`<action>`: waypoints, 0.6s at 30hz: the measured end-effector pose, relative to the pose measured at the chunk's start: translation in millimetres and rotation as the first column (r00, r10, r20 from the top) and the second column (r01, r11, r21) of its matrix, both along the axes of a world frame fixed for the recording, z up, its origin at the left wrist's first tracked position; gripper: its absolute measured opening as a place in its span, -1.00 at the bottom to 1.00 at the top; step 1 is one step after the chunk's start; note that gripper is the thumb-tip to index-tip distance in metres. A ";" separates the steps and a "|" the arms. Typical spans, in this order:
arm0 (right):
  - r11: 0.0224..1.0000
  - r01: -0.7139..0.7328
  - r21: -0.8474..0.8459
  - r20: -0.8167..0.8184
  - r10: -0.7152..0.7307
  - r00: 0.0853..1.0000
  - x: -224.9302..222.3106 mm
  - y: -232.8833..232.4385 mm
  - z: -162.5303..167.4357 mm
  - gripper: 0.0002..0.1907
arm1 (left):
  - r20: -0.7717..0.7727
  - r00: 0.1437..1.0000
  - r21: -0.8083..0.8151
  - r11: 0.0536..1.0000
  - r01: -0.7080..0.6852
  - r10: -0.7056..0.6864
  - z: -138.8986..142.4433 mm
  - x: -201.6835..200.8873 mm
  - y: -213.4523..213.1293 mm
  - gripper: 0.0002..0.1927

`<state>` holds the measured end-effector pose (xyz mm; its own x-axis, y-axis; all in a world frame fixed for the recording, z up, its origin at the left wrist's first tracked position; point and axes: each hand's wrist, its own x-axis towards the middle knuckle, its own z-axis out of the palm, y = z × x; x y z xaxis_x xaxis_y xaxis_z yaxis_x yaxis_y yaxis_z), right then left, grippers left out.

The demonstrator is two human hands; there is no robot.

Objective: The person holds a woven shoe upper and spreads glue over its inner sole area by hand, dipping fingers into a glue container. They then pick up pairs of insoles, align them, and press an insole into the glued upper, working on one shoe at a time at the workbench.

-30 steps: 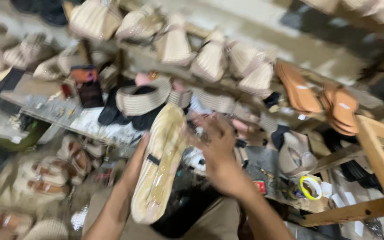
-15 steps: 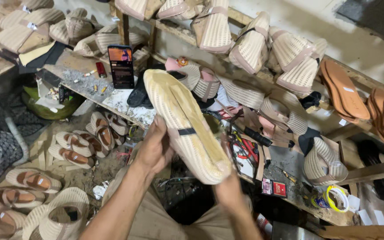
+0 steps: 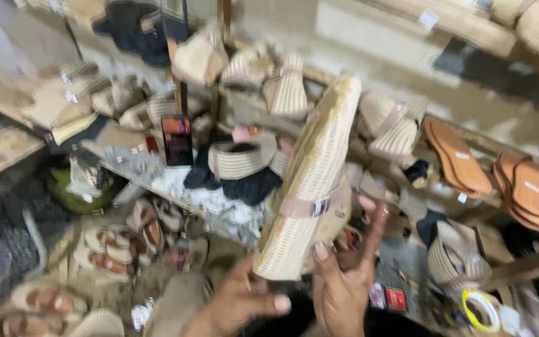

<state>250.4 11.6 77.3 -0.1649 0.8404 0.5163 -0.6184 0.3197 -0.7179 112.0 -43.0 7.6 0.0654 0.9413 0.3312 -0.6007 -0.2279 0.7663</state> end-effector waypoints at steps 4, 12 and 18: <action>0.990 0.129 0.058 0.029 -0.131 0.991 -4.6 -8.5 7.9 0.10 | 0.359 0.932 0.104 0.989 -0.101 0.057 -7.4 34.0 1.3 -0.22; 0.980 0.123 -0.159 0.309 -0.069 0.949 46.0 34.7 -68.2 0.03 | 0.612 0.788 -0.025 0.998 -0.064 0.066 26.1 14.3 17.0 -0.36; 0.867 0.137 -0.479 0.604 0.212 0.768 77.0 77.8 -128.5 0.04 | 0.387 0.917 0.150 0.975 -0.164 0.095 122.8 -21.2 76.1 -0.39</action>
<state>327.4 89.4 -51.2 -0.3344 0.9263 -0.1734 0.0177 -0.1778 -0.9839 90.7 33.2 130.4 -0.2143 0.8575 0.4677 -0.7917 -0.4329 0.4310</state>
